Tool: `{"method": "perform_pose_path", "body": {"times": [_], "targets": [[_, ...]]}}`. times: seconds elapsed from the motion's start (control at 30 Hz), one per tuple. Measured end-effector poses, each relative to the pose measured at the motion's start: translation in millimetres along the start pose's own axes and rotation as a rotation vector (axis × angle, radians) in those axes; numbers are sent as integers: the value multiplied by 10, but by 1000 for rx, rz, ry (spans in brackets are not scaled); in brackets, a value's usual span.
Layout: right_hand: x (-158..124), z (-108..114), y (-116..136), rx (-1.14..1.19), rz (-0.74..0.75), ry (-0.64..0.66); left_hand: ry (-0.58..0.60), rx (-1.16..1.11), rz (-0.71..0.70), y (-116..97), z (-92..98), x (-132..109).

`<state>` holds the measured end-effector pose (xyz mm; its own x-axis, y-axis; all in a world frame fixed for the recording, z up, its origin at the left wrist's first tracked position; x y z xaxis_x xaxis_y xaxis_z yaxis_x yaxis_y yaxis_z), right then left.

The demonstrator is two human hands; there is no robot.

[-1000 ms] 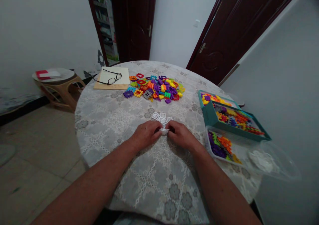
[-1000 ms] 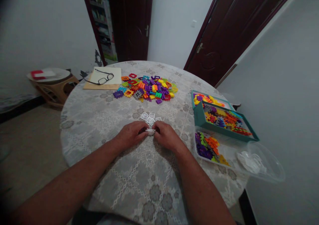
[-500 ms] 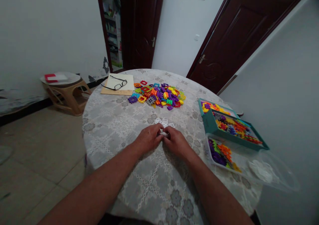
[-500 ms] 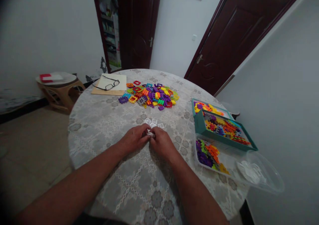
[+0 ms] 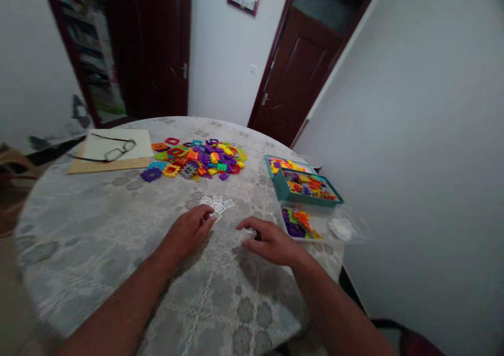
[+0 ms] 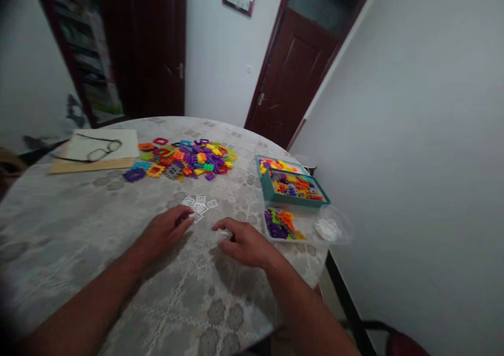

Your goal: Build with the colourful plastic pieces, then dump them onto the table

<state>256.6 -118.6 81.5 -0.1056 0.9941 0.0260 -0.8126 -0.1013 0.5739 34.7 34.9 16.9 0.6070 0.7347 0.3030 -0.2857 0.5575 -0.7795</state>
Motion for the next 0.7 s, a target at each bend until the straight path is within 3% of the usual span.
{"method": "perform_pose_path", "body": {"times": [0.07, 0.23, 0.33, 0.5, 0.57, 0.7], "targets": [[-236, 205, -182, 21, -96, -130, 3, 12, 12, 68, 10, 36], [-827, 873, -870, -194, -462, -641, -3, 27, 32, 140, 36, 88], [-1158, 1257, -1249, -391, -645, -819, -16, 46, 49, 99, 62, 87], [-1550, 1600, -1738, -650, -822, -723, -109, 110, 103, 16, 110, 67], [-1638, 1648, -1941, -734, -870, -656, -148, 105, 96, 3, 123, 54], [-1706, 1664, -2339, -875, -840, -692, -194, 135, 89, 19, 124, 22]]}}
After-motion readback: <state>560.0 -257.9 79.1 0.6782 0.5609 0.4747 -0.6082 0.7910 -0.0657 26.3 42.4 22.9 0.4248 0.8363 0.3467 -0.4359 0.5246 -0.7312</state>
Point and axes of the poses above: each hand's wrist, its own x-axis towards the middle knuckle, its own z-axis out of the back of the hand, y = z × x, the point moved 1 cm from there along x, towards the middle knuckle, and after that the axes turned 13 degrees about -x, right-handed, at the moved point
